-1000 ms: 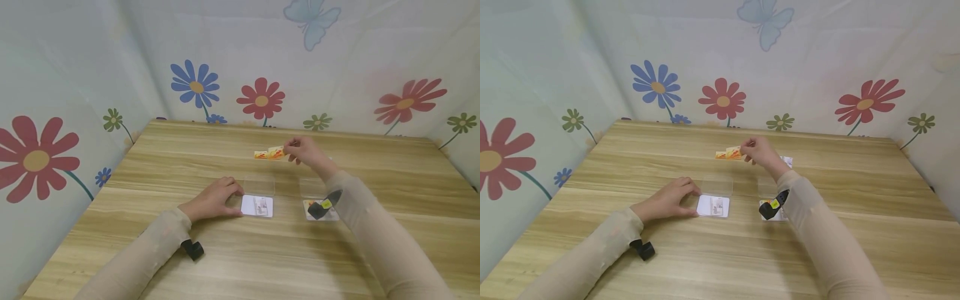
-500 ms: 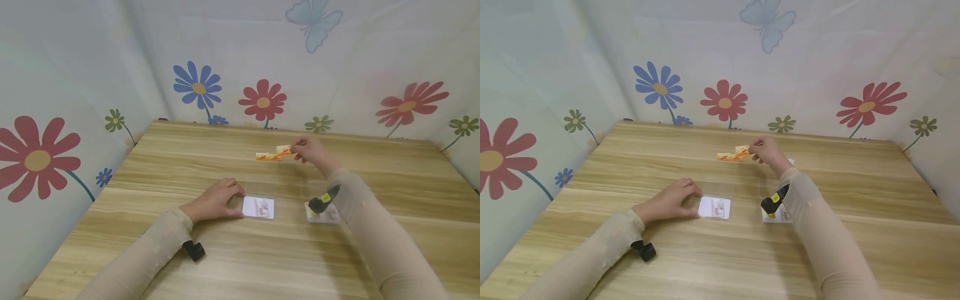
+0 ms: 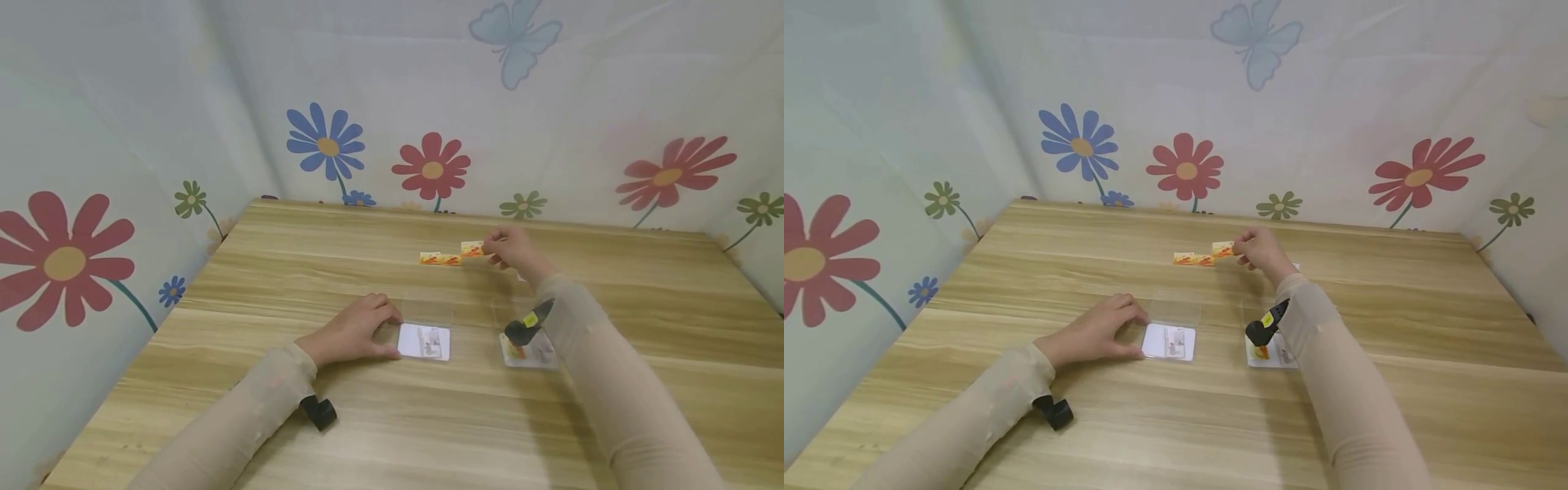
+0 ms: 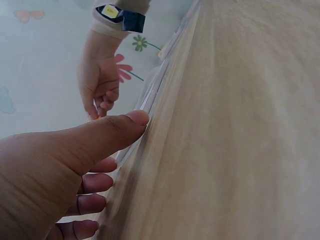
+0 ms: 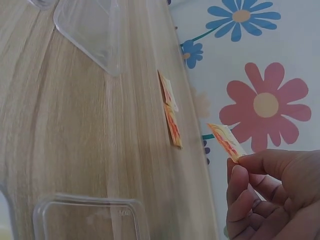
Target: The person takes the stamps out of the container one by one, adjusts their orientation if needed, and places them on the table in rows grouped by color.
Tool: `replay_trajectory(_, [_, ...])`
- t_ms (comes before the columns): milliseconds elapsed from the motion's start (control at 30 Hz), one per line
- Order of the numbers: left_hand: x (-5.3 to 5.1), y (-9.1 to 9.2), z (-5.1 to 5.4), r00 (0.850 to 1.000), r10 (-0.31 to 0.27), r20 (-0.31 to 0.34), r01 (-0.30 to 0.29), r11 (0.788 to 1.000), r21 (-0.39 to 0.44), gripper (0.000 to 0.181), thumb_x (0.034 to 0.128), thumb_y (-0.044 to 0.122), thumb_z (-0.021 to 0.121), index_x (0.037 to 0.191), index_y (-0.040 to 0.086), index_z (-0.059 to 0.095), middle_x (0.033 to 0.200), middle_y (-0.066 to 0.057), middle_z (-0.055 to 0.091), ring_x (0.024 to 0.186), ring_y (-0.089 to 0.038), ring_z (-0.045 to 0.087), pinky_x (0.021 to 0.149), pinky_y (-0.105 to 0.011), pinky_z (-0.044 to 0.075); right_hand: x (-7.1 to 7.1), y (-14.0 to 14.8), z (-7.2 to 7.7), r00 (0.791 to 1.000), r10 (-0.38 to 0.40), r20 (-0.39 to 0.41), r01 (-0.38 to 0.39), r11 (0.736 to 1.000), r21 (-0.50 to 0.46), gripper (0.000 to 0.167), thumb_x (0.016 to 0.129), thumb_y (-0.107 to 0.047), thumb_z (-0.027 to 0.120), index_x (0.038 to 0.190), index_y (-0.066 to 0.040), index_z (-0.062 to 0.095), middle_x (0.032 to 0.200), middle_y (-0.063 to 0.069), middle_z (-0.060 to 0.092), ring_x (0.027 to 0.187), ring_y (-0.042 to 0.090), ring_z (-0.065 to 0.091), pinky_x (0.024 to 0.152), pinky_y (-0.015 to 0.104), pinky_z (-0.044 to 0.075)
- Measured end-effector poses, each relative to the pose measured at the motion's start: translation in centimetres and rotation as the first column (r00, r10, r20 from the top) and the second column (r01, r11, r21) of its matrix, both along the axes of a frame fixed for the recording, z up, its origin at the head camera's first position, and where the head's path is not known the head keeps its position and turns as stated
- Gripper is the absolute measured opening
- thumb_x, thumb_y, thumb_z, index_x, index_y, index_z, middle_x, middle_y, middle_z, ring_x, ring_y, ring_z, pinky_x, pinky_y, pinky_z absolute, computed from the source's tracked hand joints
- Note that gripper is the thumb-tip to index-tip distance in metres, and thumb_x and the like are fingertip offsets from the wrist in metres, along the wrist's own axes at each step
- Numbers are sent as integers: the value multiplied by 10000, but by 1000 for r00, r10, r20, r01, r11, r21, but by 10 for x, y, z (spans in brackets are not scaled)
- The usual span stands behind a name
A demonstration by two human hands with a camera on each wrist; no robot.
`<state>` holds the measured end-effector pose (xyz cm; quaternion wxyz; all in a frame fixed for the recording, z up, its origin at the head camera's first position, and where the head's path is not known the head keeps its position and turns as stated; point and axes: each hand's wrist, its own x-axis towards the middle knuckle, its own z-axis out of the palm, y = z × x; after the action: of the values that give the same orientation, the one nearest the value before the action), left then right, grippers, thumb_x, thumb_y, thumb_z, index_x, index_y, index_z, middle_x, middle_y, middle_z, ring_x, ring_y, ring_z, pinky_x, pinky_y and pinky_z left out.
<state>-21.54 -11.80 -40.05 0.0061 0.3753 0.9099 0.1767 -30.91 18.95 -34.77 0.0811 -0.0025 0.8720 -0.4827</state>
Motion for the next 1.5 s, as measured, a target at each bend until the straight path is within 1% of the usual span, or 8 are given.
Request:
replay_trajectory(200, [-1, 0, -2, 1000, -4, -5, 4, 1000, 6, 491, 745, 429, 789, 1112, 138, 642, 1061, 9, 586, 985, -141, 523, 872, -315, 461, -4, 4, -5, 1000, -1, 9, 1, 1000, 19, 142, 925, -71, 521, 999, 49, 540, 776, -45, 605, 674, 89, 579, 593, 212, 468])
replay_trajectory(333, [0, -1, -2, 1000, -7, 10, 7, 1000, 15, 495, 748, 431, 787, 1117, 135, 640, 1068, 7, 584, 998, -144, 527, 884, -320, 461, -5, 5, -9, 1000, -8, 19, 8, 999, 41, 156, 921, -70, 520, 1004, 59, 544, 740, -61, 588, 673, 88, 573, 594, 213, 466])
replay_trajectory(600, [0, -1, 0, 1000, -1, 13, 1, 1000, 9, 493, 753, 432, 783, 1121, 138, 640, 1082, 3, 585, 1021, -151, 528, 903, -333, 459, -6, 3, -10, 999, -9, 31, 7, 997, 79, 193, 903, -55, 529, 1040, 81, 546, 762, -5, 602, 679, 77, 564, 640, 223, 475])
replay_trajectory(833, [0, -2, -1, 1000, 3, 15, -3, 1000, 7, 498, 752, 439, 784, 1122, 140, 639, 1088, 4, 581, 1031, -155, 527, 915, -337, 459, -10, 4, -17, 1000, 10, 8, -10, 994, 108, 219, 859, -30, 550, 1017, 117, 588, 623, -67, 569, 609, 53, 515, 593, 195, 443])
replay_trajectory(967, [0, -2, -1, 1000, 7, 27, -7, 1000, 4, 505, 753, 452, 780, 1130, 148, 638, 1098, 8, 579, 1041, -152, 526, 926, -336, 457, -10, 3, -19, 1000, 21, 3, -21, 992, 125, 226, 856, -38, 553, 1016, 114, 599, 632, -60, 575, 618, 62, 510, 598, 189, 437])
replay_trajectory(1167, [0, -2, 0, 1000, -7, 7, 7, 1000, -1, 500, 758, 453, 776, 1124, 141, 638, 1074, 8, 575, 1014, -149, 523, 895, -328, 460, -9, 2, -21, 1000, 27, 7, -27, 991, 133, 188, 845, -52, 538, 956, 85, 603, 623, -41, 578, 599, 88, 501, 592, 210, 435])
replay_trajectory(1333, [0, -2, 0, 1000, -9, 1, 9, 1000, -3, 501, 763, 453, 772, 1129, 137, 640, 1073, 4, 576, 1012, -151, 524, 892, -328, 459, -7, 2, -22, 1000, 9, -1, -8, 990, 141, 155, 806, -45, 540, 899, 65, 597, 587, -41, 564, 579, 102, 482, 560, 213, 421])
replay_trajectory(1500, [0, -2, 0, 1000, -2, 5, 2, 1000, -3, 505, 763, 459, 771, 1131, 140, 639, 1079, 9, 574, 1014, -145, 521, 896, -324, 458, -6, 1, -20, 1000, -6, 1, 5, 986, 165, 153, 780, -43, 555, 889, 54, 600, 583, -41, 564, 593, 114, 488, 569, 216, 421])
